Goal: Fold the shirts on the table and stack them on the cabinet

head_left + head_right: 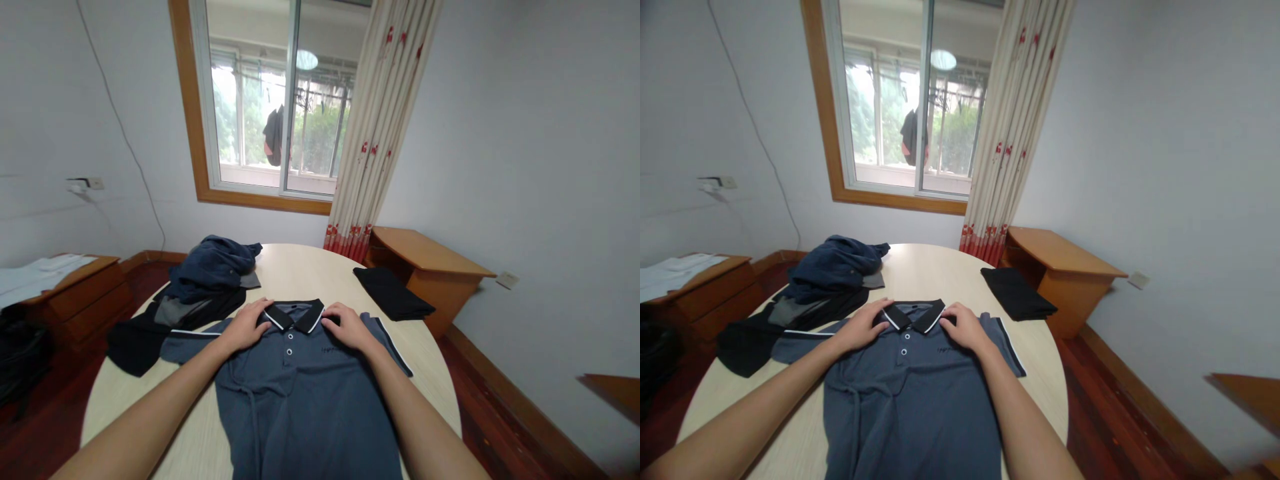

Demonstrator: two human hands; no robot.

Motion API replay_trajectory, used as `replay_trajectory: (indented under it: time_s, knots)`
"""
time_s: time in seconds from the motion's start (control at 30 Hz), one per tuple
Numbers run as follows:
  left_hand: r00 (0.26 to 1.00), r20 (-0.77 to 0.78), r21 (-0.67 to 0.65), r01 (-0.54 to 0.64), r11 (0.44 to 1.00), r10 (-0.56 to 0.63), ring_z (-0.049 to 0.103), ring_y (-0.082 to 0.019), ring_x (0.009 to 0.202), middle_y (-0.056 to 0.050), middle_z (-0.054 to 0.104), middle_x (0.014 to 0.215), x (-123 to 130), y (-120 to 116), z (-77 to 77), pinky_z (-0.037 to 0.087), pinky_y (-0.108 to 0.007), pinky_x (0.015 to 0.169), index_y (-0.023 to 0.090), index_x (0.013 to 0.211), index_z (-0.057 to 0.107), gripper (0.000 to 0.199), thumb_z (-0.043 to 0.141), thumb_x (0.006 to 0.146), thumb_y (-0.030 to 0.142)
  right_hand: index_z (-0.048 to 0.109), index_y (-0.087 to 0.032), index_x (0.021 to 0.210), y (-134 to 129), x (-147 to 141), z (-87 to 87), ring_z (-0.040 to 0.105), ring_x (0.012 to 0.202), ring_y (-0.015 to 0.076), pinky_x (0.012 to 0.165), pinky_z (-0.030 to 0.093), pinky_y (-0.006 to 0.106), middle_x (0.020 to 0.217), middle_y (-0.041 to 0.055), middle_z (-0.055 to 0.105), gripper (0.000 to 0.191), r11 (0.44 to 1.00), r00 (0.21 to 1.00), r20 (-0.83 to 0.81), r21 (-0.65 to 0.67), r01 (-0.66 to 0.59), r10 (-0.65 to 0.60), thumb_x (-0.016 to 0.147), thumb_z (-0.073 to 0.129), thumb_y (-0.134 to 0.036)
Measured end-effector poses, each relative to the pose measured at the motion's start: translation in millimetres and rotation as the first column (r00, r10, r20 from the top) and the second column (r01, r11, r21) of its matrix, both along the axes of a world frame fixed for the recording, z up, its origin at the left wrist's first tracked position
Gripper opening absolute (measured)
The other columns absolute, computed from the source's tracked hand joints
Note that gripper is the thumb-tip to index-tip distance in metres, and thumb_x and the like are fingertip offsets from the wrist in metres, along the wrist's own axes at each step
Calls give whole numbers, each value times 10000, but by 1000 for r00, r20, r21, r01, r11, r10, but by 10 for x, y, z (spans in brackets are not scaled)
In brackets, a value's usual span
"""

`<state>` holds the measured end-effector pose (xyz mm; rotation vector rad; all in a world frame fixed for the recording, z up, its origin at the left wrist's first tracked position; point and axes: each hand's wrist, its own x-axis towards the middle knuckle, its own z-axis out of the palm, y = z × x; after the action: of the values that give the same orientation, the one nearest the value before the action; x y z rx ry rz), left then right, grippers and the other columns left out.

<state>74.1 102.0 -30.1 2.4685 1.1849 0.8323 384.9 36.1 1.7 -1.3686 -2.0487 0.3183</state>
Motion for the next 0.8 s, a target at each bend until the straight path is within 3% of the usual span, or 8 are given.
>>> replay_trajectory:
  time_s: [0.3, 0.8]
  knots:
    - [998, -55, 1, 10, 1000, -10, 486, -330, 1334, -176, 502, 1472, -5, 3, -15, 362, -514, 1124, 141, 1456, 465, 648, 613, 845, 301, 734, -173, 1015, -15, -10, -30, 655, 1023, 236, 966, 488, 399, 1095, 118, 696, 221, 989, 985, -90, -8, -148, 147, 811, 676, -234]
    - [998, -34, 15, 49, 999, -49, 577, -296, 1145, -145, 633, 1247, 6, -44, 57, 431, -446, 1032, 168, 1363, 561, 517, 621, 858, 261, 717, -170, 1021, -26, -23, -32, 663, 1013, 246, 951, 490, 404, 1078, 113, 714, 237, 990, 989, -77, -56, -133, 129, 804, 668, -250]
